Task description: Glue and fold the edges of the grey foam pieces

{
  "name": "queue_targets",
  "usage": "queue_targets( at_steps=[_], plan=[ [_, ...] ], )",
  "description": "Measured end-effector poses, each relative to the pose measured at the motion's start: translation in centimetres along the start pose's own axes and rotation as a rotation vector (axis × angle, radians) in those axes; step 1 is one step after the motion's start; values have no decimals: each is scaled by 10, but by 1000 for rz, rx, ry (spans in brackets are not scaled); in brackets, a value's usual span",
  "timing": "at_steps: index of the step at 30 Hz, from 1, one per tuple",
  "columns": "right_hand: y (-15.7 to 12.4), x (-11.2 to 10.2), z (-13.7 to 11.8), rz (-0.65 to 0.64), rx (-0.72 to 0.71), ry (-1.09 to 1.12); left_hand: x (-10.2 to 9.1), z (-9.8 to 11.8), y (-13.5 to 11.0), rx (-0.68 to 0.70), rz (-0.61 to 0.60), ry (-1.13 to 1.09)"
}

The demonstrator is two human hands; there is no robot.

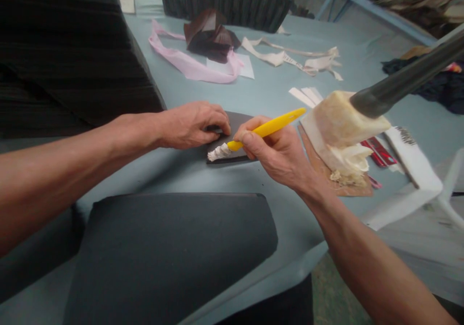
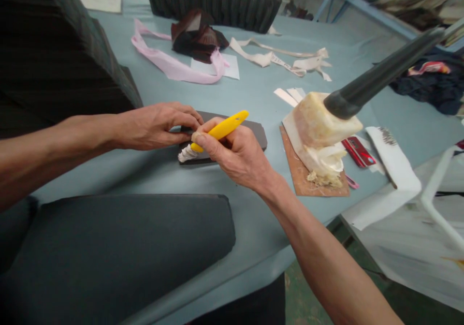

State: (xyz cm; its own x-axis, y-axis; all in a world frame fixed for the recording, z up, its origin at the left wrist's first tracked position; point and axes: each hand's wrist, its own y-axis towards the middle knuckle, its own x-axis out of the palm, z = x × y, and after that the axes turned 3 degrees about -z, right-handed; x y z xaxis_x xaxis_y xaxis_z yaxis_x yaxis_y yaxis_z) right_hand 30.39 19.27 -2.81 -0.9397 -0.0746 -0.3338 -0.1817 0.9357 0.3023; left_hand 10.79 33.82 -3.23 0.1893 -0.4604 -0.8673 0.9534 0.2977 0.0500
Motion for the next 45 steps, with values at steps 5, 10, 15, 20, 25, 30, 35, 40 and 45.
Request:
queue_targets(
  at_steps=[5, 10, 15, 20, 25, 30, 35, 40, 45],
  plan=[
    [-3, -14, -4, -19, 0, -95, 1, -5, 1, 44, 16, 39],
    [-7, -30, 2, -8, -19, -127, 0, -6, 0, 91, 9, 126],
    [-14, -50, 5, 20, -19, -238, -1, -6, 0, 81, 8, 148],
    [-22, -72, 4, 39, -10, -300, 2, -6, 0, 63, 32, 159],
    [-30, -95, 5, 59, 19, -350, 5, -5, -1, 47, 48, 151],
    [-38, -114, 7, 104, 53, -408, 4, -5, 1, 47, 36, 149],
    [-45, -132, 1, 151, 89, -576, 4, -6, 2, 28, 23, 163],
    [-42, -134, -10, 264, 61, -640, 6, -4, -1, 31, 26, 166],
    [-13, -102, -8, 354, 8, -374, 7, 2, -6, 43, 40, 180]
  ],
)
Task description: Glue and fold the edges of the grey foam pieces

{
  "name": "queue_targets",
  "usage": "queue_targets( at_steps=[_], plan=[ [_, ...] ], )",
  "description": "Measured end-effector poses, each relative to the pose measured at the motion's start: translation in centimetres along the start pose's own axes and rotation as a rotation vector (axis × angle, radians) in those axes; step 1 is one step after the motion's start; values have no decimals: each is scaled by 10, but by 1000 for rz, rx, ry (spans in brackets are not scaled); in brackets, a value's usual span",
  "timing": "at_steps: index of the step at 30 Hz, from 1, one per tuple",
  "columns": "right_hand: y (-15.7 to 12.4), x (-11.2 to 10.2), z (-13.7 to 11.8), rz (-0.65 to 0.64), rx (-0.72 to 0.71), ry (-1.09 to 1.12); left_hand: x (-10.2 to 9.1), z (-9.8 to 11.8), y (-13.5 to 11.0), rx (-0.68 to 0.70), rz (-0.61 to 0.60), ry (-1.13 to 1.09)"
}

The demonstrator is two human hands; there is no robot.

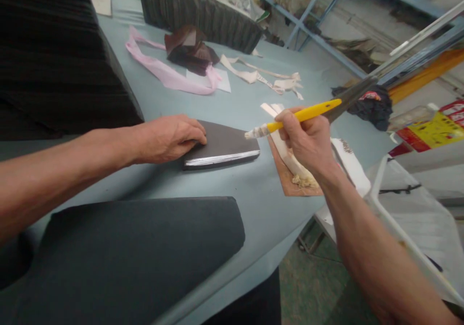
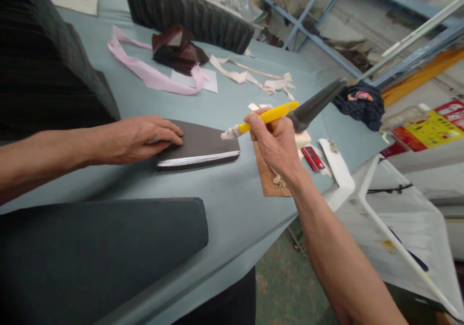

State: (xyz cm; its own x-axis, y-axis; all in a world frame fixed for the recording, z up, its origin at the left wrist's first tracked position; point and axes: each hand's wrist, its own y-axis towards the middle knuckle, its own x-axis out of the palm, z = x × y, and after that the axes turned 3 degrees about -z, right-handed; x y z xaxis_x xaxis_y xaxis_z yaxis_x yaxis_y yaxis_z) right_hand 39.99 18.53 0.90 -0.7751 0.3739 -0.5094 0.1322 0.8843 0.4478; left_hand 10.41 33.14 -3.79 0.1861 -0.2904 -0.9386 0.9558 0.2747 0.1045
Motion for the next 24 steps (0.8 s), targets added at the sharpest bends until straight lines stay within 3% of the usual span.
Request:
queue_targets(
  at_steps=[6, 11, 24],
  plan=[
    [38, 64, 1, -96, 79, 253, -3, 15, -10, -5, -38, 65],
    [64, 101, 1, -147, 41, 387, 0, 21, -20, -31, -43, 38],
    [79, 130, 1, -285, -20, 294, 5, 24, -23, -31, -25, 20]
  ],
)
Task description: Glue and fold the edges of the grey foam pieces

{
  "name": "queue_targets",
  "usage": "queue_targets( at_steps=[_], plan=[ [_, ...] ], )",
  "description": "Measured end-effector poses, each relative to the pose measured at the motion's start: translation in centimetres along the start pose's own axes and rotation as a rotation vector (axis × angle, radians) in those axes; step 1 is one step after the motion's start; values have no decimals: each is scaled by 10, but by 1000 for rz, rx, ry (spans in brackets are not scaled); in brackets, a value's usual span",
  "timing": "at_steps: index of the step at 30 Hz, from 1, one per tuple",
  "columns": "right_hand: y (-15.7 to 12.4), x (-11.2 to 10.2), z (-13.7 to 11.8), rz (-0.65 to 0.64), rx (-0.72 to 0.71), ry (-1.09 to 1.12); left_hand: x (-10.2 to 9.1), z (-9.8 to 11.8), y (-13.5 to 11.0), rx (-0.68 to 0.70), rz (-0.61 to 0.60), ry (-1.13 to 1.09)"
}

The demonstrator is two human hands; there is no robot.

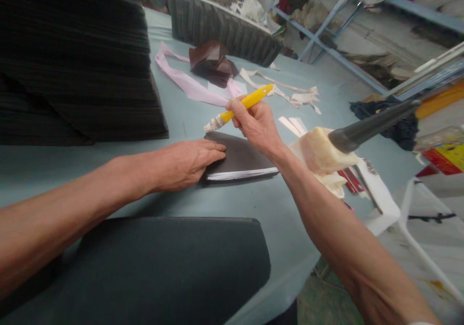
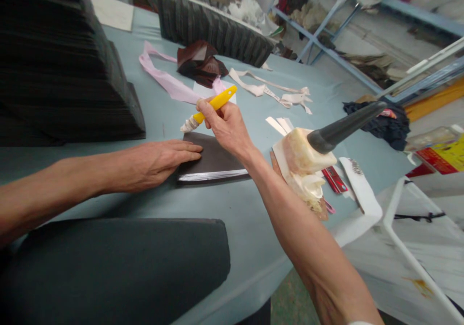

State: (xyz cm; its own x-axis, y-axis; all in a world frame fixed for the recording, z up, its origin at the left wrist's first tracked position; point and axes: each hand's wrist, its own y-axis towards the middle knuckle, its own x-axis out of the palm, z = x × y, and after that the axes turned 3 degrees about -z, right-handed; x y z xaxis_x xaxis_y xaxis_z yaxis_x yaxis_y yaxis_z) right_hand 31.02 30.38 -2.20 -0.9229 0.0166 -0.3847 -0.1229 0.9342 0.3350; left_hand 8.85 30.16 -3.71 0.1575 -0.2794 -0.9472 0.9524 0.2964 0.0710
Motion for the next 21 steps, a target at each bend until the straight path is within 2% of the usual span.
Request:
queue_targets(
  at_steps=[9, 14, 21],
  plan=[
    [-1, -9, 5, -31, -26, -145, 3, -2, 2, 11, 28, -12],
    [-2, -23, 4, -26, -35, -232, 1, -1, 3, -2, 20, -40],
    [-14, -47, 2, -23, 36, -328, 3, -7, 3, -12, 31, -29]
  ],
)
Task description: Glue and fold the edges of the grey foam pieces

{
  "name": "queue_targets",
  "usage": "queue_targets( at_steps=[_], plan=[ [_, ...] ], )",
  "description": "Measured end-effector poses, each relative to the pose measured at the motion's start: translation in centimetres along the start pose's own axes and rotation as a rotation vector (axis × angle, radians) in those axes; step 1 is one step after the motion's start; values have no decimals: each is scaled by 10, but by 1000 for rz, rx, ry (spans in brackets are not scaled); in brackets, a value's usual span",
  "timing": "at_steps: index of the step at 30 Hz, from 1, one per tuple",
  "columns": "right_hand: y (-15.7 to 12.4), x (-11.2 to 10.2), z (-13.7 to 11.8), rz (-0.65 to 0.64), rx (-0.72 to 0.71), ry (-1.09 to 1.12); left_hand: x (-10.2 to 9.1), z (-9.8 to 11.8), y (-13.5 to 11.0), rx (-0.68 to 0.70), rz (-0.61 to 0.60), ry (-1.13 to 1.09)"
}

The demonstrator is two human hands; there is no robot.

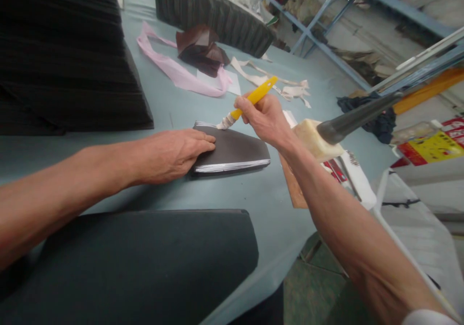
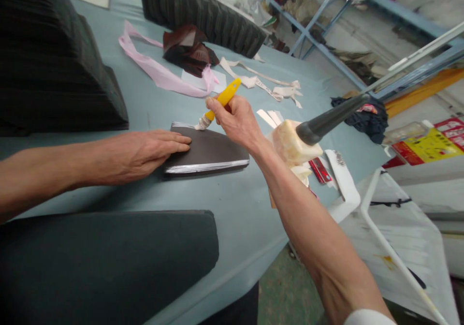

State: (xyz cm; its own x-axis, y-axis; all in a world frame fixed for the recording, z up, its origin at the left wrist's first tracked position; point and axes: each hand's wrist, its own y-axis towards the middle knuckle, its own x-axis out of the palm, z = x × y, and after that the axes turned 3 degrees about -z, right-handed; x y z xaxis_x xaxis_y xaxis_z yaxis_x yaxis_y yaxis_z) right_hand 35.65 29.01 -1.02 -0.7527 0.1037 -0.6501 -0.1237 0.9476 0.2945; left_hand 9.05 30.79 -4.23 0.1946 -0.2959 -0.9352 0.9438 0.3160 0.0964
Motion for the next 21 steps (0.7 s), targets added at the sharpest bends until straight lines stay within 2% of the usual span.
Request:
queue_targets(
  at_steps=[5, 14, 21],
  plan=[
    [-13, -14, 6, 28, 4, 23, -2, 0, 2, 9, -12, 1],
    [-40, -46, 16, 39, 125, -60, 0, -4, 0, -7, -19, -49],
    [-61, -64, 24, 99, 130, -76, -2, -3, 1, -6, -17, -63]
  ],
)
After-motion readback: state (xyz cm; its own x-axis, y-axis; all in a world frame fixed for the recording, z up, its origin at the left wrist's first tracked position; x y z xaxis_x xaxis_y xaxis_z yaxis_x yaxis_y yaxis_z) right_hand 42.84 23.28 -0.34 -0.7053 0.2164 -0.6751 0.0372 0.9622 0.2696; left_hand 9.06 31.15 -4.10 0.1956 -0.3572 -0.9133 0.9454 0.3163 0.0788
